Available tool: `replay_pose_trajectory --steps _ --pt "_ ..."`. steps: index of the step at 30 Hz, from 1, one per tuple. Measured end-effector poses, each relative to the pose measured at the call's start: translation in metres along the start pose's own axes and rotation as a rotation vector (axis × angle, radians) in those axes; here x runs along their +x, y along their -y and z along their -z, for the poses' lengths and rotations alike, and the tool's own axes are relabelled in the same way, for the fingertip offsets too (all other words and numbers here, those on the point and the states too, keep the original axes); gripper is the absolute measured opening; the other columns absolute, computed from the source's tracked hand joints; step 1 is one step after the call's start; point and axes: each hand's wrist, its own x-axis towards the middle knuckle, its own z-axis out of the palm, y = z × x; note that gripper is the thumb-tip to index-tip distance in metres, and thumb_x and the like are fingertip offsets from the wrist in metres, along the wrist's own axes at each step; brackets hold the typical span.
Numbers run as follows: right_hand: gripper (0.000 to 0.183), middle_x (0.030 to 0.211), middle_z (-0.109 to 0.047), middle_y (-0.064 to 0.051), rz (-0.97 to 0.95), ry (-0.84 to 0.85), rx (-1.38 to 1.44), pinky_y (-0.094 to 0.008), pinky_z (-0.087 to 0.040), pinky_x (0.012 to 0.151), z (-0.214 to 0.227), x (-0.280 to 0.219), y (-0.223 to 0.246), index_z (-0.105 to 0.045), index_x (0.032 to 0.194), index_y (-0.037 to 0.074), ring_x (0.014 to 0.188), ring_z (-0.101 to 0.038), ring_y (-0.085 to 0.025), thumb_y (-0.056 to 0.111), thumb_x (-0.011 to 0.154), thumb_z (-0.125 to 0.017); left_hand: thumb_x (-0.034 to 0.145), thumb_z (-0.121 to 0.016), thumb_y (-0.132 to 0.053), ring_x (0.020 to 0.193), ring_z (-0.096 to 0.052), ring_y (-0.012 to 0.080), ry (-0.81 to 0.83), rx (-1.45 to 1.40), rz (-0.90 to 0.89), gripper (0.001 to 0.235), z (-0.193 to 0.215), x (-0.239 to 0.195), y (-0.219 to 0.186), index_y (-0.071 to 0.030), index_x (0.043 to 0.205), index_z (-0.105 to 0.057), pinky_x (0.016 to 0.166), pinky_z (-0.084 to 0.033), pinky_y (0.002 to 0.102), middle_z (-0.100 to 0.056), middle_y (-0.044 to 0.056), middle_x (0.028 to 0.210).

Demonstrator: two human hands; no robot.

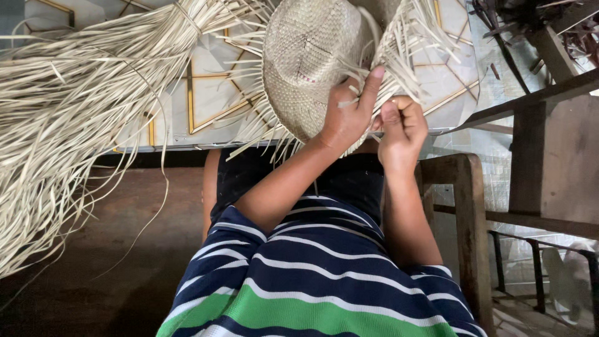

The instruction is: The person weaves thin dried fibers into the brim of a straw hat by hand, repeatedly threading and pulling strands to extend the woven pattern. The person occasionally rotates the hat to access different sections of the brim.

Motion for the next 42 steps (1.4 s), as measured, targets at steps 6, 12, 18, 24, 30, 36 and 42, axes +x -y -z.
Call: replay_pose_trajectory --steps 6,12,18,24,30,36,42 --pt "0.014 0.057 -0.048 -0.008 -0.266 -0.182 0.277 -0.023 -0.050 0.041 0.002 -0.001 -0.022 -0.051 0.077 -0.001 0.044 -0.056 -0.015 -0.005 0.090 -0.052 0.087 -0.057 -0.025 0.053 -0.063 0.0243 -0.055 -0.065 0.011 0.037 -0.003 0.000 -0.008 0.000 0.060 -0.058 0.046 -0.046 0.031 -0.055 0.018 0.049" --pt "0.010 0.066 -0.044 -0.009 -0.068 -0.006 -0.068 -0.027 -0.054 0.049 0.004 -0.001 -0.003 -0.055 0.086 -0.007 0.056 -0.053 -0.015 -0.017 0.087 -0.057 0.085 -0.058 -0.023 0.049 -0.059 0.0296 -0.121 -0.050 0.054 0.038 0.002 -0.004 0.002 0.004 0.058 -0.056 0.046 -0.043 0.037 -0.051 0.022 0.049" --pt "0.008 0.070 -0.048 -0.014 0.052 0.175 -0.199 -0.031 -0.052 0.053 -0.001 0.011 0.010 -0.053 0.086 -0.009 0.060 -0.055 -0.019 -0.012 0.091 -0.058 0.085 -0.058 -0.022 0.055 -0.058 0.0396 -0.147 -0.102 0.008 0.034 0.005 0.011 0.002 0.000 0.059 -0.057 0.047 -0.044 0.036 -0.051 0.023 0.050" --pt "0.012 0.074 -0.044 -0.015 0.059 0.335 -0.222 -0.033 -0.053 0.053 -0.008 0.035 -0.005 -0.052 0.083 -0.010 0.061 -0.058 -0.024 -0.006 0.094 -0.058 0.086 -0.057 -0.025 0.048 -0.052 0.0140 -0.132 -0.181 0.042 0.036 0.016 0.033 0.007 0.000 0.059 -0.056 0.047 -0.044 0.036 -0.050 0.020 0.048" --pt "0.011 0.072 -0.046 -0.016 0.248 0.281 -0.232 -0.032 -0.049 0.046 -0.031 0.044 0.007 -0.055 0.082 -0.008 0.051 -0.057 -0.023 -0.008 0.092 -0.058 0.085 -0.058 -0.024 0.050 -0.059 0.0203 -0.121 -0.175 0.140 0.037 0.019 0.043 0.013 0.002 0.059 -0.059 0.050 -0.045 0.037 -0.052 0.022 0.049" --pt "0.015 0.070 -0.043 -0.013 0.199 0.150 0.005 -0.027 -0.045 0.040 -0.035 0.045 -0.023 -0.051 0.079 -0.005 0.044 -0.049 -0.017 0.000 0.092 -0.057 0.086 -0.057 -0.026 0.054 -0.055 0.0133 -0.066 -0.204 0.255 0.038 0.019 0.045 0.011 0.002 0.061 -0.060 0.050 -0.044 0.036 -0.053 0.020 0.049" --pt "0.012 0.057 -0.039 -0.008 -0.068 -0.019 0.298 -0.023 -0.037 0.034 -0.041 0.043 -0.035 -0.048 0.081 -0.002 0.038 -0.043 -0.015 0.000 0.090 -0.055 0.089 -0.055 -0.024 0.054 -0.063 0.0159 -0.078 -0.273 0.259 0.038 0.017 0.041 0.013 -0.002 0.059 -0.062 0.055 -0.050 0.032 -0.060 0.012 0.049"
